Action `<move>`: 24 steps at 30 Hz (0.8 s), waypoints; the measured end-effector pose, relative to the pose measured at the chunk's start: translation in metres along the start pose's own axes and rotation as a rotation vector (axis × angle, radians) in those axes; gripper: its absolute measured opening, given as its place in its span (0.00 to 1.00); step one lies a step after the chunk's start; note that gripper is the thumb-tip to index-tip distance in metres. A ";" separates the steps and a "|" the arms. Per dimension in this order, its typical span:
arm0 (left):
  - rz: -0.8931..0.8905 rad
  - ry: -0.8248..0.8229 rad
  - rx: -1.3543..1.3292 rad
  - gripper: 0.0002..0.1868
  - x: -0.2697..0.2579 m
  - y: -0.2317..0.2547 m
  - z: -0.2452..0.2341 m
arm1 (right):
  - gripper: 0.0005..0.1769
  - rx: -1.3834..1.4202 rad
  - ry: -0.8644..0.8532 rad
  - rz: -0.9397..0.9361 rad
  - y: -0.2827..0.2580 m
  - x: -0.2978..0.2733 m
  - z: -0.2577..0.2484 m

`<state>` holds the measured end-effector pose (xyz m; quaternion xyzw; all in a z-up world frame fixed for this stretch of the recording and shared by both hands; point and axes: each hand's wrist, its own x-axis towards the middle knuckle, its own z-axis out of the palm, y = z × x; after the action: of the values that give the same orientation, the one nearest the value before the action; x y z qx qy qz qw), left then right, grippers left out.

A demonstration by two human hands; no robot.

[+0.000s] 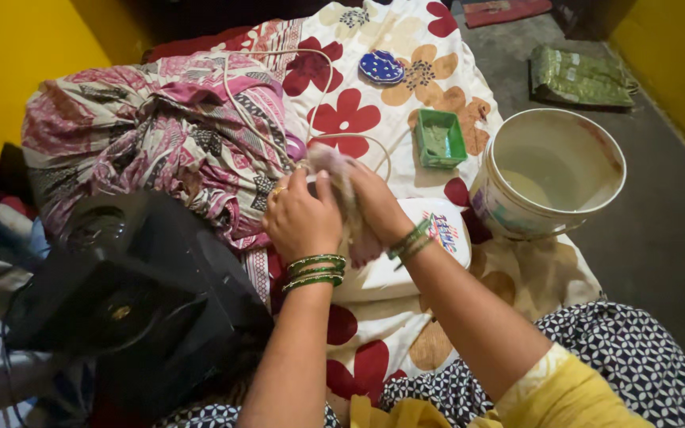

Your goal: The person wipes the exterior and interior of a white blender jar using a pink cloth. They repeatedly dip the cloth into a bucket of water, wring it out, and wipe the blender jar's surfaces, including the lid and the opening.

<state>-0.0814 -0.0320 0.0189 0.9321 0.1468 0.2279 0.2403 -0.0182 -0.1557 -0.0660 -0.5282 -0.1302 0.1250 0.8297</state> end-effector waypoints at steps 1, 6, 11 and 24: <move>0.013 0.049 0.016 0.23 0.000 -0.002 0.002 | 0.20 -0.080 -0.062 -0.037 -0.005 0.011 0.005; 0.047 0.149 0.083 0.27 0.007 0.001 0.005 | 0.23 -0.169 0.001 0.112 -0.008 0.028 -0.003; 0.006 0.075 0.058 0.29 0.008 0.005 0.000 | 0.23 0.174 0.180 0.263 0.037 0.018 -0.030; 0.022 0.079 0.049 0.27 0.004 0.002 0.003 | 0.33 -0.308 0.300 -0.238 0.040 -0.090 0.026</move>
<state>-0.0765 -0.0334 0.0190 0.9296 0.1512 0.2633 0.2087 -0.1141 -0.1486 -0.0990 -0.6420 -0.0843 -0.0751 0.7584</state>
